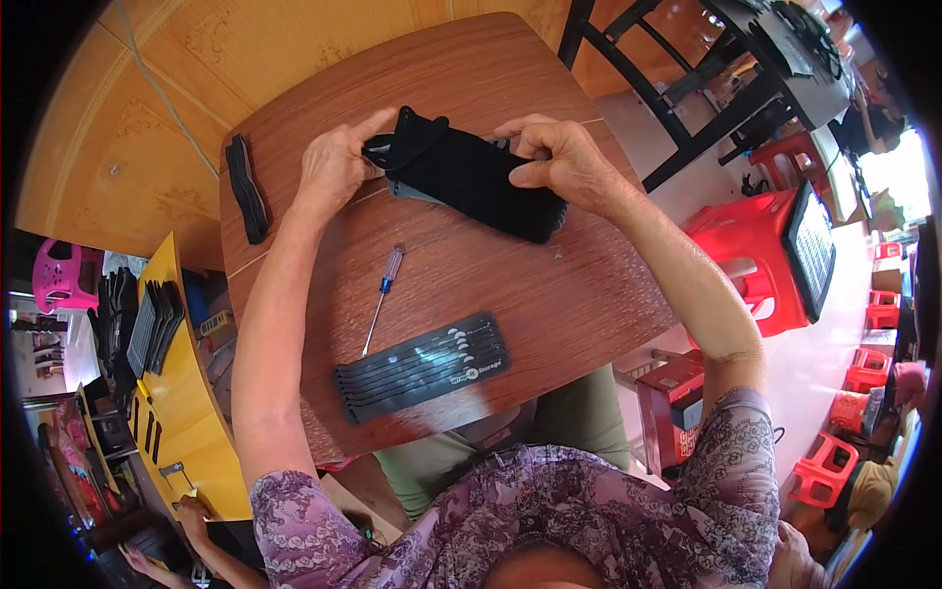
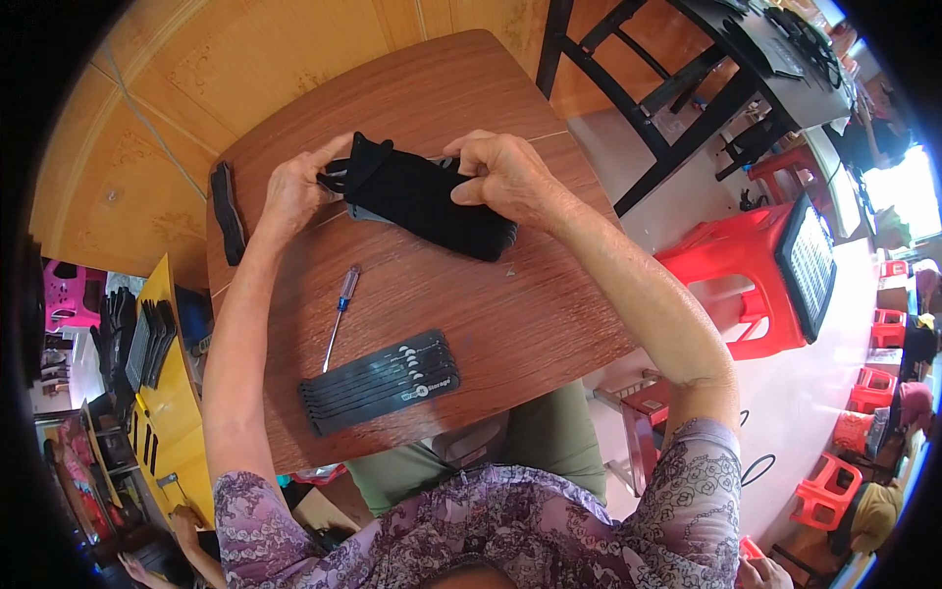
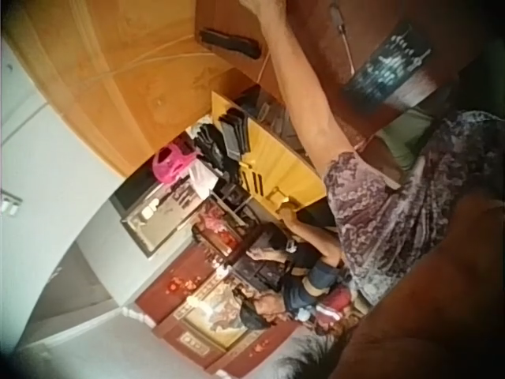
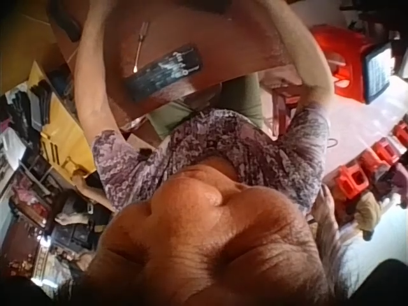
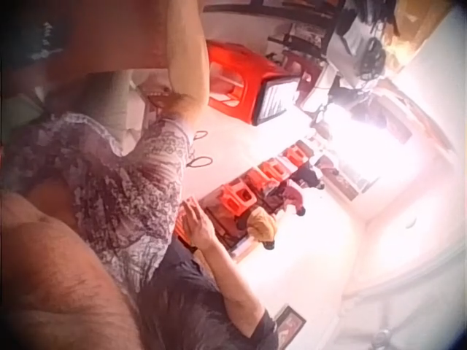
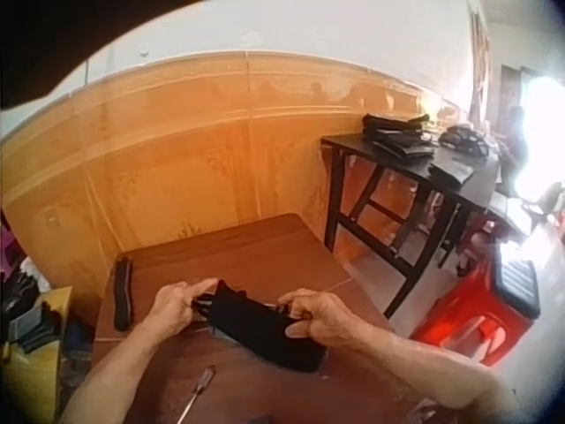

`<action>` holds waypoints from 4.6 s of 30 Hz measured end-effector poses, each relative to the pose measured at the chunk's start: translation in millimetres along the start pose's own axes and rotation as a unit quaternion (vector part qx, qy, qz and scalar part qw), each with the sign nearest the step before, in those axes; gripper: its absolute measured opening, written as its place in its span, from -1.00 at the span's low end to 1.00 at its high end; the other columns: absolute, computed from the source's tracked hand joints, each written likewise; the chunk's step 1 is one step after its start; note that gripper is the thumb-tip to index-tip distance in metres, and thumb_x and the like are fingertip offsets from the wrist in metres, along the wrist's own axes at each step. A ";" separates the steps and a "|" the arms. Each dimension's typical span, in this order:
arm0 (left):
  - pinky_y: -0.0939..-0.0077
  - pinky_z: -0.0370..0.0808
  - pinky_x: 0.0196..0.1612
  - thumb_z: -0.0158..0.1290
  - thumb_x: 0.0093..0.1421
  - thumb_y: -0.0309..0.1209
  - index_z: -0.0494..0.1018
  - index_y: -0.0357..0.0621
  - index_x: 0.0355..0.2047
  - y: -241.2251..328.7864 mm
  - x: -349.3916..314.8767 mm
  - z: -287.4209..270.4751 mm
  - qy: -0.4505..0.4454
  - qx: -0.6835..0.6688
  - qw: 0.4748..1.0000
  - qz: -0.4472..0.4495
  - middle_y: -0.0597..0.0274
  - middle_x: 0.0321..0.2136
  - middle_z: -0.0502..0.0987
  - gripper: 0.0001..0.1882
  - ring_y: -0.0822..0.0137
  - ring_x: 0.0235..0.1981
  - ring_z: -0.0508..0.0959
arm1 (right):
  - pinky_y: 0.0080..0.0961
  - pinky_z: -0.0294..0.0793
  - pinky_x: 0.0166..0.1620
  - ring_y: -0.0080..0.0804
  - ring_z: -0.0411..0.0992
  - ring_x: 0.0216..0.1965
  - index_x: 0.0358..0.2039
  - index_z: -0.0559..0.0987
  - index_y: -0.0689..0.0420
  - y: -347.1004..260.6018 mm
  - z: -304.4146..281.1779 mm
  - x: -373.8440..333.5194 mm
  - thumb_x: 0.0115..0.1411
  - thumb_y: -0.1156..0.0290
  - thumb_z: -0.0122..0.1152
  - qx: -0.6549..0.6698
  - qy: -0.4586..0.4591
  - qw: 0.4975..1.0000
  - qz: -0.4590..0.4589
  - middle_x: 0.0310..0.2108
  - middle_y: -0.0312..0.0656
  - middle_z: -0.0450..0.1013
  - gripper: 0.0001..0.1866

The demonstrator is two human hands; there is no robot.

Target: Inspecting and aligning black elastic garment straps at a workstation.

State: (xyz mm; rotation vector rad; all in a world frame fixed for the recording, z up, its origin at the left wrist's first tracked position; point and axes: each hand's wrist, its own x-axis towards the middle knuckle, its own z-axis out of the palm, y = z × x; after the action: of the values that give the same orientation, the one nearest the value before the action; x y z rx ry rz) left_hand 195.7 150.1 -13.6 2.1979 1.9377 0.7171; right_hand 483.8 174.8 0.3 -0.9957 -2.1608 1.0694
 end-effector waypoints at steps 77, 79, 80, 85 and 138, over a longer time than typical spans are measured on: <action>0.80 0.33 -0.34 0.15 0.07 -0.57 0.42 -0.18 -0.20 123.1 -81.1 42.9 0.090 -0.549 0.830 -0.053 0.48 -0.47 0.34 -0.74 0.64 -0.44 0.32 | -0.64 0.38 -0.26 -0.59 0.34 -0.37 -0.06 0.46 0.15 14.3 -35.9 -144.5 -0.17 0.59 0.36 -0.001 0.207 0.973 0.100 -0.38 -0.32 0.43 -0.44; 0.81 0.32 -0.32 0.16 0.05 -0.60 0.41 -0.17 -0.18 116.8 -78.5 52.8 0.091 -0.554 0.826 -0.060 0.47 -0.42 0.34 -0.70 0.65 -0.41 0.31 | -0.70 0.37 -0.27 -0.67 0.32 -0.43 -0.12 0.50 0.18 17.9 -39.1 -137.0 -0.15 0.66 0.33 0.134 0.235 0.960 0.070 -0.44 -0.40 0.43 -0.51; 0.79 0.33 -0.30 0.18 0.03 -0.61 0.40 -0.17 -0.16 116.5 -76.7 53.4 0.084 -0.550 0.828 -0.063 0.46 -0.40 0.35 -0.66 0.64 -0.38 0.32 | -0.73 0.36 -0.29 -0.72 0.30 -0.43 -0.11 0.49 0.19 21.8 -38.4 -133.6 -0.13 0.73 0.29 0.118 0.235 0.963 0.065 -0.42 -0.43 0.44 -0.52; 0.59 0.36 -0.05 0.18 -0.05 -0.70 0.33 -0.16 -0.06 114.1 -80.8 60.6 0.042 -0.527 0.845 -0.080 0.36 -0.26 0.43 -0.49 0.50 -0.21 0.41 | -0.76 0.35 -0.30 -0.72 0.30 -0.43 -0.10 0.48 0.19 32.8 -27.3 -126.9 -0.13 0.74 0.29 0.161 0.213 0.962 0.064 -0.42 -0.42 0.43 -0.50; 0.62 0.35 -0.09 0.10 -0.04 -0.75 0.45 -0.21 -0.20 99.0 -54.1 47.1 -0.030 -0.505 0.856 -0.102 0.37 -0.26 0.48 -0.64 0.49 -0.22 0.41 | -0.61 0.41 -0.16 -0.57 0.41 -0.27 -0.35 0.54 0.25 32.2 -41.9 -110.8 -0.10 0.81 0.12 0.187 0.244 0.943 0.127 -0.31 -0.30 0.48 -0.73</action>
State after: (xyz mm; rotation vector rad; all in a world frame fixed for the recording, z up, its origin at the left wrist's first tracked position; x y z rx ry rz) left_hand 301.5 91.3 -30.3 1.3091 1.2318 1.2250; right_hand 591.2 118.2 -17.8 -1.2189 -1.3978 1.1460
